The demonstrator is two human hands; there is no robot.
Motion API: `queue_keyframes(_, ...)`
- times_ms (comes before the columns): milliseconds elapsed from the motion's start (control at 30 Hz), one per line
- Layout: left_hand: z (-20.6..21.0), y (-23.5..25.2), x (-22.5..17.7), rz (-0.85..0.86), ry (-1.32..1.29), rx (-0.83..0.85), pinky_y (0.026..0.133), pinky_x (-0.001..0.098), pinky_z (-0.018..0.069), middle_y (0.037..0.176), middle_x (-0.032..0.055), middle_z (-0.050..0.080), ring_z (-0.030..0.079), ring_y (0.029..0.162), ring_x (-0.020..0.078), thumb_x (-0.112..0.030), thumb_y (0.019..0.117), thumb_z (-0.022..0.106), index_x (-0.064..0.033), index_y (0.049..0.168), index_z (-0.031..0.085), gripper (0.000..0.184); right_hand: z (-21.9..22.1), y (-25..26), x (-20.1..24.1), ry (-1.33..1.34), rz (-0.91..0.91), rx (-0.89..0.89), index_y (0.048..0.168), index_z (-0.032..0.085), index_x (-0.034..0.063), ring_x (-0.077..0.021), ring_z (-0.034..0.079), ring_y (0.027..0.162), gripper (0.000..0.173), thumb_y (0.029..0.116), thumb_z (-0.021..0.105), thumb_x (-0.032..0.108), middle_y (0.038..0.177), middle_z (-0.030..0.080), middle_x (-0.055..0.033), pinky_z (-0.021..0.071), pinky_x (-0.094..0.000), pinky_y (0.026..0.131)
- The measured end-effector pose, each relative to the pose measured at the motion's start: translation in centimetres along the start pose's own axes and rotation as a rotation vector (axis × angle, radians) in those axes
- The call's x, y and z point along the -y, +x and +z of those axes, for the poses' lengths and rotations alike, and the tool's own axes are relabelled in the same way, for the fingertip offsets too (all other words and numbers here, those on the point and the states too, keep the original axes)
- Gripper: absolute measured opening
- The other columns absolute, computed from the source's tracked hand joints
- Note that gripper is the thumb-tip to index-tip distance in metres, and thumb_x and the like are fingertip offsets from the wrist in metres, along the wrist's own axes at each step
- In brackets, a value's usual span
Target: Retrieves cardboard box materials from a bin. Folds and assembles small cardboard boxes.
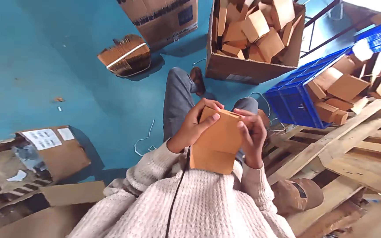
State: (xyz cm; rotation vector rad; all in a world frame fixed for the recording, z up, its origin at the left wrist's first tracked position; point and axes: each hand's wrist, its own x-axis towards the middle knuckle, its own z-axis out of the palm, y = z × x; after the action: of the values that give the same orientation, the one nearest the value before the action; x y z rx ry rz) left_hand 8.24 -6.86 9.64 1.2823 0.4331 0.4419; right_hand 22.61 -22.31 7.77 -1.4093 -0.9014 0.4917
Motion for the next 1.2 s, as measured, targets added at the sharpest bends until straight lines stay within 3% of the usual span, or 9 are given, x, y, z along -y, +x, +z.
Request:
queue_keyframes(133, -1.3, 1.2, 1.2, -0.117, 0.087, -0.072, 0.101, 0.0365, 0.0530, 0.148, 0.0066, 0.053, 0.059, 0.125, 0.0166, -0.044, 0.1045, 0.045, -0.0096, 0.153, 0.037, 0.059, -0.2, 0.6, -1.5, -0.002, 0.166, -0.156, 0.114, 0.063, -0.0038, -0.0154, 0.069, 0.109, 0.020, 0.0995, 0.059, 0.009, 0.120, 0.071, -0.0120, 0.0588, -0.0297, 0.089)
queue_keyframes(267, -3.7, 1.8, 2.3, -0.126, -0.022, -0.340, 0.097, 0.0428, 0.0552, 0.140, 0.0107, 0.059, 0.065, 0.118, 0.0229, -0.043, 0.1090, 0.016, -0.0049, 0.147, 0.042, 0.060, -5.2, 7.1, -4.7, 0.061, 0.347, -0.601, 0.134, 0.050, -0.0008, -0.0154, 0.067, 0.096, 0.039, 0.1065, 0.048, 0.027, 0.110, 0.066, -0.0095, 0.0591, -0.0372, 0.084)
queue_keyframes(400, -5.7, 0.9, 2.3, -0.223, -0.015, -0.579, 0.086, 0.0338, 0.0566, 0.123, 0.0089, 0.068, 0.069, 0.102, 0.0166, -0.036, 0.1108, 0.009, -0.0016, 0.138, 0.048, 0.058, -12.7, 19.3, -8.8, 0.046, 0.275, -0.747, 0.157, 0.019, 0.0008, -0.0261, 0.055, 0.127, 0.057, 0.1101, 0.038, 0.028, 0.147, 0.044, -0.0215, 0.0535, -0.0426, 0.100)
queue_keyframes(533, -6.2, -0.6, 3.0, -0.301, 0.030, -0.736, 0.081, 0.0312, 0.0568, 0.118, 0.0050, 0.069, 0.069, 0.098, 0.0135, -0.033, 0.1119, 0.014, -0.0022, 0.134, 0.050, 0.052, -17.9, 24.2, -16.8, -0.498, 0.550, -0.665, 0.157, 0.022, -0.0067, -0.0381, 0.038, 0.145, 0.079, 0.1015, 0.055, 0.038, 0.157, 0.033, -0.0313, 0.0354, -0.0463, 0.118)
queue_keyframes(600, -6.5, -1.4, 3.6, -0.298, 0.058, -0.796, 0.080, 0.0301, 0.0573, 0.118, 0.0018, 0.069, 0.070, 0.096, 0.0116, -0.032, 0.1113, 0.017, -0.0040, 0.133, 0.049, 0.048, -18.5, 21.1, -19.8, -0.780, 0.680, -0.524, 0.154, 0.034, -0.0071, -0.0501, 0.031, 0.146, 0.075, 0.0976, 0.060, 0.034, 0.157, 0.031, -0.0353, 0.0303, -0.0598, 0.117)
queue_keyframes(700, -7.0, -2.4, 4.6, -0.313, 0.109, -0.903, 0.079, 0.0297, 0.0572, 0.114, -0.0008, 0.069, 0.069, 0.093, 0.0102, -0.032, 0.1110, 0.021, -0.0055, 0.133, 0.048, 0.044, -18.3, 12.9, -25.6, -0.845, 0.866, -0.446, 0.148, 0.046, -0.0044, -0.0526, 0.030, 0.146, 0.064, 0.0957, 0.063, 0.028, 0.156, 0.033, -0.0347, 0.0329, -0.0649, 0.113)
queue_keyframes(933, -9.4, -0.4, 5.0, -0.356, 0.388, -0.927, 0.075, 0.0263, 0.0562, 0.114, -0.0045, 0.067, 0.068, 0.091, 0.0073, -0.027, 0.1104, 0.028, -0.0061, 0.132, 0.047, 0.036, -21.6, -8.0, -33.9, -0.469, 1.609, -0.797, 0.152, 0.033, -0.0089, -0.0467, 0.034, 0.145, 0.088, 0.0928, 0.072, 0.042, 0.155, 0.035, -0.0352, 0.0325, -0.0543, 0.117)
queue_keyframes(1067, -8.2, 3.2, 4.3, -0.342, 0.454, -0.839, 0.075, 0.0260, 0.0566, 0.110, -0.0063, 0.069, 0.069, 0.091, 0.0077, -0.024, 0.1100, 0.028, -0.0094, 0.128, 0.049, 0.031, -23.6, -12.7, -35.0, -0.462, 1.597, -0.875, 0.153, 0.031, -0.0080, -0.0469, 0.036, 0.144, 0.099, 0.0861, 0.079, 0.048, 0.154, 0.035, -0.0354, 0.0322, -0.0536, 0.117)
queue_keyframes(1200, -5.8, 5.3, 4.6, -0.321, 0.483, -0.764, 0.073, 0.0257, 0.0573, 0.112, -0.0062, 0.069, 0.069, 0.091, 0.0081, -0.022, 0.1101, 0.028, -0.0111, 0.124, 0.049, 0.028, -24.2, -11.2, -36.7, -0.491, 1.540, -0.857, 0.151, 0.038, -0.0054, -0.0483, 0.037, 0.143, 0.102, 0.0808, 0.080, 0.056, 0.155, 0.034, -0.0341, 0.0363, -0.0579, 0.114)
